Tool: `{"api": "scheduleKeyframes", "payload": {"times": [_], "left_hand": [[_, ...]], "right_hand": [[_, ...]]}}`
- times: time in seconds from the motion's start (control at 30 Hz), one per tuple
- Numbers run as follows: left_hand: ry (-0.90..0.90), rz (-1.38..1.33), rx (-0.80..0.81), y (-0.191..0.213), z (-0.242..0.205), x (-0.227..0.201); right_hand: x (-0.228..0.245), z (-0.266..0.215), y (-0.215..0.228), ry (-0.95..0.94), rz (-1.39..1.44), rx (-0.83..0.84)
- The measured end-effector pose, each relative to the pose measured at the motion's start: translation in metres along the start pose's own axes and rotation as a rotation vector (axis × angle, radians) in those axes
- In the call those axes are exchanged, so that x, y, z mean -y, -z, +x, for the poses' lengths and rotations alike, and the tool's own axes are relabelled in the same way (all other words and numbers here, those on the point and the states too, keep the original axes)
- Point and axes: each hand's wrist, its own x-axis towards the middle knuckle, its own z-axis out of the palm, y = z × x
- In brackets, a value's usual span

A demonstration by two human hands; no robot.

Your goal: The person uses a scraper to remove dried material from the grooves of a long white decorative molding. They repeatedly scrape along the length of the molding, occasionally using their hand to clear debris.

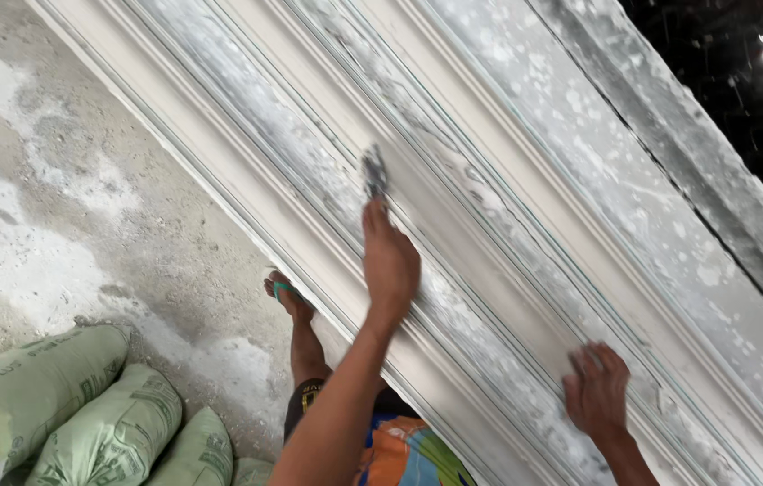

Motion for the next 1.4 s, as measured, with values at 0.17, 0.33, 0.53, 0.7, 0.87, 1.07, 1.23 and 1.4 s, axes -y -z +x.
{"api": "scheduleKeyframes", "payload": {"times": [0.17, 0.33, 0.53, 0.7, 0.87, 1.07, 1.23, 1.4], "left_hand": [[-0.027, 0.135, -0.122, 0.038, 0.182, 0.078], [-0.130, 0.155, -0.146, 0.087, 0.223, 0.044], [-0.013, 0.088, -0.018, 0.122, 0.269, 0.039], [-0.038, 0.169, -0.145, 0.176, 0.399, 0.049], [-0.194, 0.030, -0.185, 0.190, 0.354, 0.010], [-0.091, 0.113, -0.220, 0.247, 0.524, 0.039], [-0.038, -0.031, -0.153, 0.264, 0.500, 0.009], [-0.046, 0.002, -0.231, 0.284, 0.569, 0.021]], "right_hand": [[0.097, 0.227, -0.069, 0.338, 0.071, -0.233], [0.219, 0.433, -0.105, 0.256, 0.201, -0.208], [0.265, 0.498, -0.129, 0.281, 0.119, -0.120], [0.266, 0.502, -0.135, 0.241, 0.041, -0.169], [0.265, 0.503, -0.136, 0.210, 0.015, -0.142], [0.265, 0.498, -0.132, 0.166, -0.005, -0.118], [0.265, 0.497, -0.127, 0.114, 0.036, 0.025], [0.261, 0.498, -0.133, 0.137, 0.000, 0.044]]}}
